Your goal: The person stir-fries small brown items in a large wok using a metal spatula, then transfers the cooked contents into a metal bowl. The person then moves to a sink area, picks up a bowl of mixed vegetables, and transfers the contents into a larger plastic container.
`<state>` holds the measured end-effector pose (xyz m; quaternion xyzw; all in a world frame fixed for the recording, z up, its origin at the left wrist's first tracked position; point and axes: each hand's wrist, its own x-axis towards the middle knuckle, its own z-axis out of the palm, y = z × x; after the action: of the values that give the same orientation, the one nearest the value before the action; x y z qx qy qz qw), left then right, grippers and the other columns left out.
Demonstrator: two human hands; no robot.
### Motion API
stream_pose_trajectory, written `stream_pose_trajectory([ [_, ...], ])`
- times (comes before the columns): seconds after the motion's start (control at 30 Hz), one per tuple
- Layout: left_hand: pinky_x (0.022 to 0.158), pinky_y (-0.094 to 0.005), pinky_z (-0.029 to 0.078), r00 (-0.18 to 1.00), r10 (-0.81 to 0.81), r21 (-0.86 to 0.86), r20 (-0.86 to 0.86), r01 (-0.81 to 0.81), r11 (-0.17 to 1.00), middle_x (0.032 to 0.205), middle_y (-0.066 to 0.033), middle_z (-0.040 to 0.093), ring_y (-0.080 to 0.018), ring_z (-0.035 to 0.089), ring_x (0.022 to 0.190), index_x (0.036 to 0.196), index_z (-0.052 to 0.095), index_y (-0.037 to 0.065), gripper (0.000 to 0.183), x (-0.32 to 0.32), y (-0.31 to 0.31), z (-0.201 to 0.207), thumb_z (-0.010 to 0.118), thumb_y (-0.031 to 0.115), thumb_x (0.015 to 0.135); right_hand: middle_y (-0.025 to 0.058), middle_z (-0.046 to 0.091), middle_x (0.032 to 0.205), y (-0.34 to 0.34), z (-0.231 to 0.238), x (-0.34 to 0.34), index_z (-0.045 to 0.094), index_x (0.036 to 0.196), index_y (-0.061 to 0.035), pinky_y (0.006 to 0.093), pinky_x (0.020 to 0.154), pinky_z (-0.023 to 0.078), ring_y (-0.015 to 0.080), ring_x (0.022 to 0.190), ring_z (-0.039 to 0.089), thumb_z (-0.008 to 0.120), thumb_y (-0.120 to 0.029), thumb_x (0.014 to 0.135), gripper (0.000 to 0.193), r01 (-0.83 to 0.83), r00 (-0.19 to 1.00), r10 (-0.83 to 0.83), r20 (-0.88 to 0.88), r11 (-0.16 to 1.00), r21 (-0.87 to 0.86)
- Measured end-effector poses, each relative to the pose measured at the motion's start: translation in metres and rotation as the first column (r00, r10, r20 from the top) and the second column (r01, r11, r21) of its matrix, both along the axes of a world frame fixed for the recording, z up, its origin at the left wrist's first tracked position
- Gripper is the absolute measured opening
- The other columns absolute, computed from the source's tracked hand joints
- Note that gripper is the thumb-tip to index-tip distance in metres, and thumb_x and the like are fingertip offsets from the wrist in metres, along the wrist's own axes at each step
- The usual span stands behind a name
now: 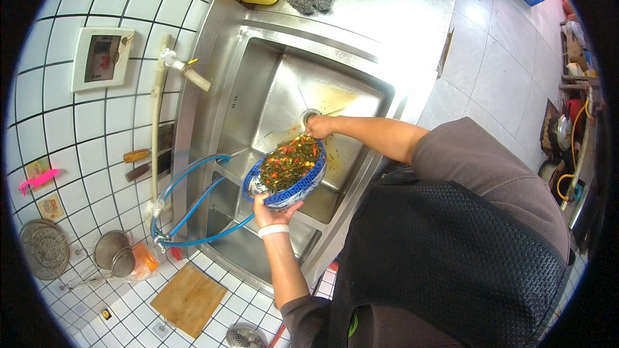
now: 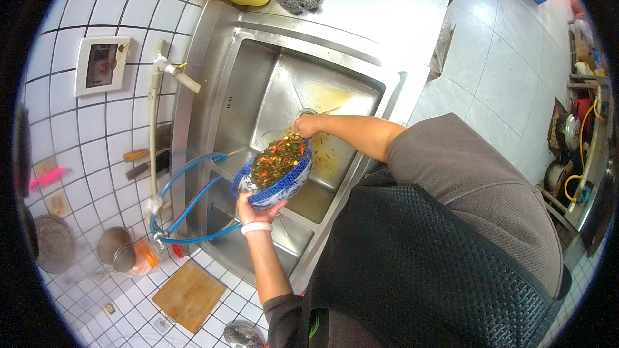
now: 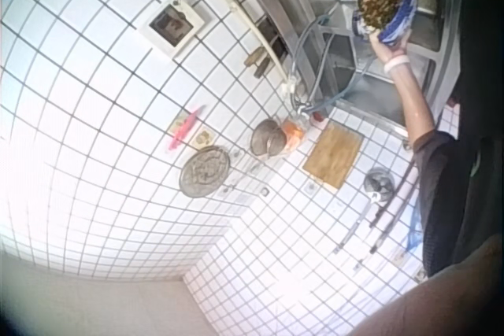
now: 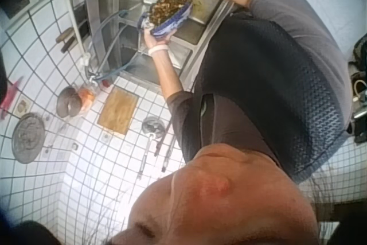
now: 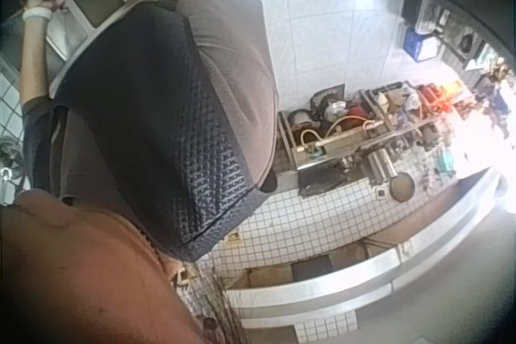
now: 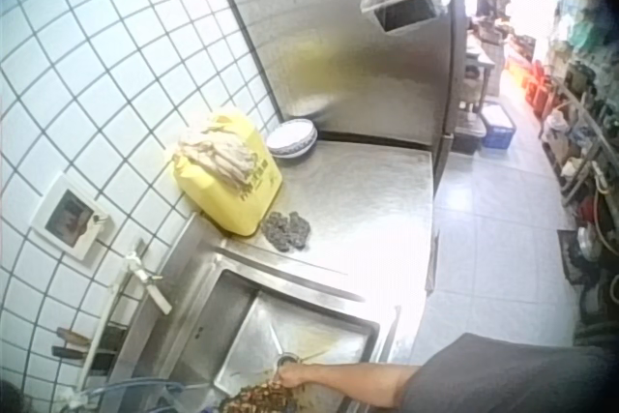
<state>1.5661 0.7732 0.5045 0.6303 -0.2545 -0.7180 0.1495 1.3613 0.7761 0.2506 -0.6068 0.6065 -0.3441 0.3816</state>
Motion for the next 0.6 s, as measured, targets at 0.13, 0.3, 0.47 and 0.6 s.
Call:
stream_pose_trajectory([
  [0.13, 0.086, -0.069, 0.029, 0.992, 0.088, -0.056, -0.092, -0.094, 0.994, 0.125, -0.02, 0.042, -0.0471, 0.04, 0.112, 0.124, 0.039, 0.008, 0.073, 0.034, 0.019, -0.026, 0.051, 0.022, 0.054, 0.0143, 0.063, 0.074, 0.026, 0.069, 0.0, 0.063, 0.075, -0.0063, 0.0386, 0.065, 0.049, 0.0302, 0.072, 0.061, 0.05, -0.011, 0.067, 0.016, 0.024, 0.971, -0.022, -0.238, 1.0, 0.004],
  [0.3, 0.084, -0.0586, 0.04, 0.871, 0.081, -0.265, -0.485, -0.235, 0.935, 0.12, -0.0161, 0.049, -0.0368, 0.048, 0.108, 0.123, 0.041, 0.009, 0.066, 0.075, 0.061, -0.046, 0.048, 0.017, 0.058, 0.0145, 0.064, 0.077, 0.047, 0.169, 0.003, 0.065, 0.076, -0.005, 0.0398, 0.062, 0.05, 0.0305, 0.074, 0.063, 0.053, -0.014, 0.071, 0.015, -0.081, 0.873, 0.052, -0.485, 0.996, -0.041],
  [0.47, 0.091, -0.0439, 0.041, 0.682, -0.059, -0.415, -0.729, -0.372, 0.83, 0.114, -0.0133, 0.053, -0.0303, 0.051, 0.104, 0.119, 0.044, 0.0, 0.062, 0.095, 0.091, -0.042, 0.047, 0.011, 0.058, 0.0119, 0.063, 0.069, 0.104, 0.263, 0.037, 0.063, 0.067, -0.0044, 0.0382, 0.056, 0.05, 0.028, 0.066, 0.063, 0.056, -0.014, 0.07, 0.012, -0.174, 0.739, -0.014, -0.674, 0.962, -0.211],
  [0.6, 0.088, -0.0437, 0.044, 0.576, 0.028, -0.27, -0.817, -0.425, 0.864, 0.11, -0.013, 0.055, -0.0305, 0.053, 0.101, 0.116, 0.046, 0.0, 0.061, 0.103, 0.08, -0.047, 0.048, 0.01, 0.056, 0.013, 0.061, 0.064, 0.148, 0.328, 0.051, 0.061, 0.063, -0.0037, 0.0376, 0.054, 0.05, 0.0287, 0.063, 0.062, 0.058, -0.014, 0.069, 0.012, -0.139, 0.692, -0.091, -0.716, 0.957, -0.256],
])
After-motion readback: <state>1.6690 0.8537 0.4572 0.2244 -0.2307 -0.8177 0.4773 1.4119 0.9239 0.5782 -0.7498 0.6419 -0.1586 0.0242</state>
